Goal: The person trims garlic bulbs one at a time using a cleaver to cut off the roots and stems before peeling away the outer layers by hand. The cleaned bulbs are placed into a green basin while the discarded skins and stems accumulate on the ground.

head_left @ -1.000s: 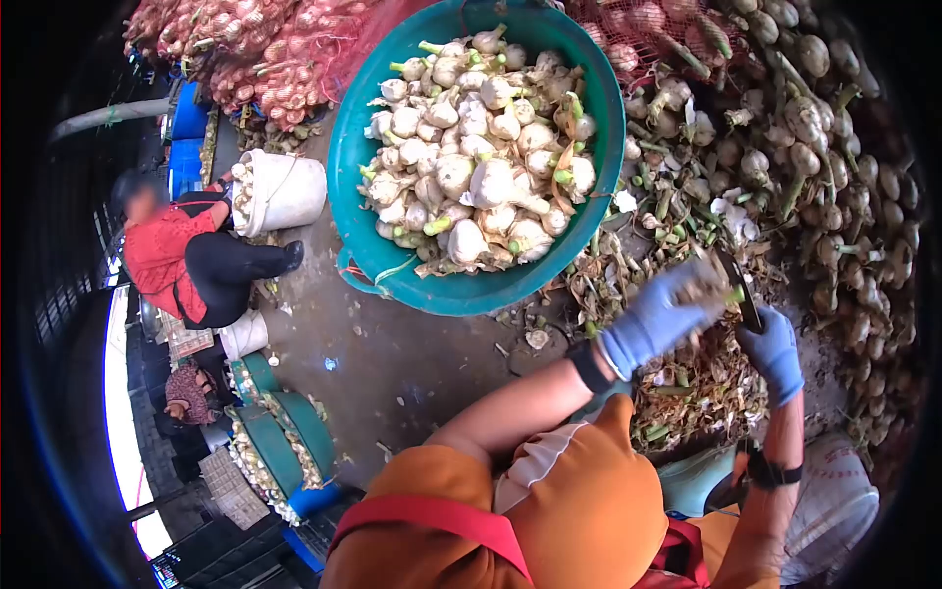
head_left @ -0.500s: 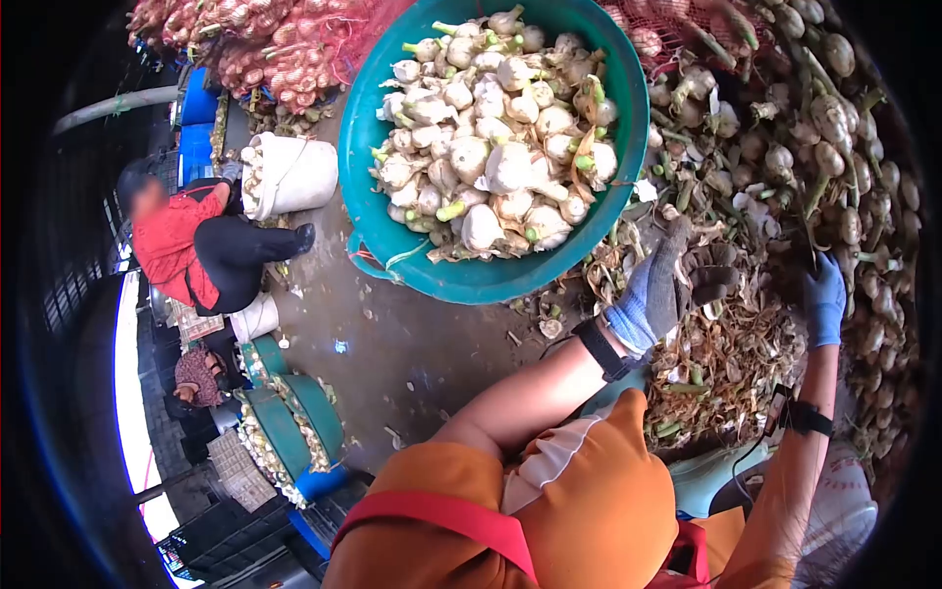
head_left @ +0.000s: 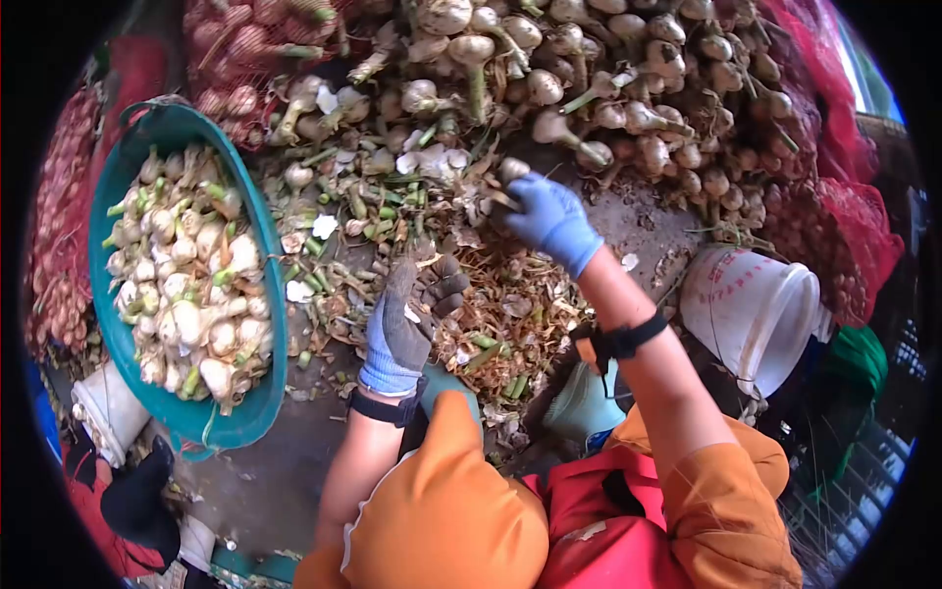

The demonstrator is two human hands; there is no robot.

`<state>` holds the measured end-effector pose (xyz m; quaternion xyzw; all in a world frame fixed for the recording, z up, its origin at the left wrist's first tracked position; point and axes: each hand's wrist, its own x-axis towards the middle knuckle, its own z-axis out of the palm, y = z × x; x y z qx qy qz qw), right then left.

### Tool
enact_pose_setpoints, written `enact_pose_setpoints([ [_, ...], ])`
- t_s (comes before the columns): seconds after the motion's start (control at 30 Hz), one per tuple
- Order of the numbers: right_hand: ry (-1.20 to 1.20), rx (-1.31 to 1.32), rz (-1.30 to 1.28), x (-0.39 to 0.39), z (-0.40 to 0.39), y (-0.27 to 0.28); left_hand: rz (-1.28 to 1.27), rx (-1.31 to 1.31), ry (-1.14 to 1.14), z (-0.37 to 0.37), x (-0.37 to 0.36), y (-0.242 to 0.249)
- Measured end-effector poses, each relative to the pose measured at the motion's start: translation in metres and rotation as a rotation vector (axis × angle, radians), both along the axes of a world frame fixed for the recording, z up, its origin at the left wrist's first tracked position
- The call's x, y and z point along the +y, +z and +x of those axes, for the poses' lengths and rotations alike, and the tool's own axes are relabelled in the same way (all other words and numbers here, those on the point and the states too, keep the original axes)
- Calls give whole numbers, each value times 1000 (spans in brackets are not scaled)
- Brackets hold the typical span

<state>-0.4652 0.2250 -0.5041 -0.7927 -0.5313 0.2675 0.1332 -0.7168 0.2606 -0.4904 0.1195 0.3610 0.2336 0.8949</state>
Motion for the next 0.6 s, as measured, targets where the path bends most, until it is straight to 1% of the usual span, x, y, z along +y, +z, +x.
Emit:
enact_pose_setpoints([
  [0.03, 2, 48, -55, -8, -7, 5, 0, 15, -16, 0, -1, -1],
  [0.1, 32, -158, 167, -16, -6, 17, -13, 10, -24, -1, -2, -2],
  [0.13, -49, -270, 247, -12, 0, 22, -9, 9, -24, -3, -2, -2],
  [0.17, -124, -347, 353, -9, 16, 13, -16, 13, -27, -6, -3, -4],
  [0.23, -318, -247, 50, 2, 32, 13, -30, 25, -4, -7, -4, -8],
  [0.27, -302, -269, 4, 7, 34, 10, -30, 29, 5, -7, -5, -8],
  [0.3, -278, -295, 32, 7, 32, 6, -26, 20, 4, -4, -5, -10],
  [0.37, -172, -173, 30, 4, 29, 1, -37, 18, -6, 0, -11, -12],
  [0.4, -99, -243, -41, 2, 29, 1, -25, 5, -13, 2, -12, -11],
  [0.43, -98, -241, -43, 4, 33, 1, -27, 7, -12, 4, -12, -12],
  [0.5, -7, -311, -57, 11, 45, 6, 1, -33, -48, 2, -14, -11],
  [0.53, 32, -276, -34, 14, 53, 4, 2, -14, -52, 2, -14, -6],
  [0.57, 14, -229, -13, 16, 56, 1, 3, -15, -56, 1, -15, -7],
  [0.6, 15, -251, 23, 17, 58, -1, -17, 1, -49, 0, -16, -7],
])
